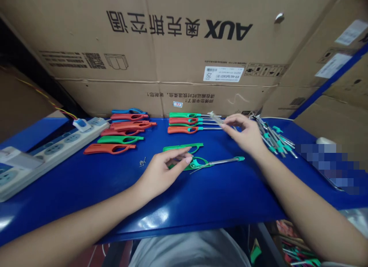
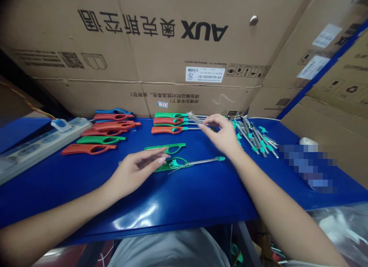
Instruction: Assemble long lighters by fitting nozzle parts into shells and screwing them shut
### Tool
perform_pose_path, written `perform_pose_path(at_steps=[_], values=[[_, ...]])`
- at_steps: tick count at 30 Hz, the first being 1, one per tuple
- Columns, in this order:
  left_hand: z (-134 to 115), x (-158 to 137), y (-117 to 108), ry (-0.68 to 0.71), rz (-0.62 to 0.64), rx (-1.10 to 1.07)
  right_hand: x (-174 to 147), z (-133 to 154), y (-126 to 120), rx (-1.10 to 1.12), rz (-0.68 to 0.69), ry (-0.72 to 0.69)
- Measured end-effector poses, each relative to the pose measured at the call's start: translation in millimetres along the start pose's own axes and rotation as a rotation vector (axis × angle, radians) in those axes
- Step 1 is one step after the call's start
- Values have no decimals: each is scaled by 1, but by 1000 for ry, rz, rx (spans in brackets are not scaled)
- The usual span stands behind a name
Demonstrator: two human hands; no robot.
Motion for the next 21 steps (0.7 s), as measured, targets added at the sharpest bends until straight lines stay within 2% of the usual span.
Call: perform_pose_path(at_steps=[3, 6, 7, 10, 13, 16, 21], values=[[1, 2, 3, -135, -5, -220, -28, 40, 29, 151, 53, -199], [1, 3, 3, -96, -20, -307, -48, 62, 44, 106, 138, -442], [0, 3, 4, -79, -21, -321, -52, 63, 46, 91, 159, -478], [1, 3, 3, -56, -45, -341, -52, 58, 47, 76, 291, -424], [4, 5, 1, -26, -105, -297, -49, 48, 42, 75, 541, -318], [7, 7, -1, -7, -134, -228, -49, 45, 37, 48, 769, -325], [10, 9, -3, -11, -134, -150, -53, 46, 38, -16, 816, -404]])
Point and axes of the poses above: each hand's wrist, its own x-axis towards the middle knuckle, its own y-axis out of the palm, z = x × y, the point moved 1 cm from there along x, towards the middle knuckle, and after that the axes turned 2 degrees about -z, right-handed, at the moved point
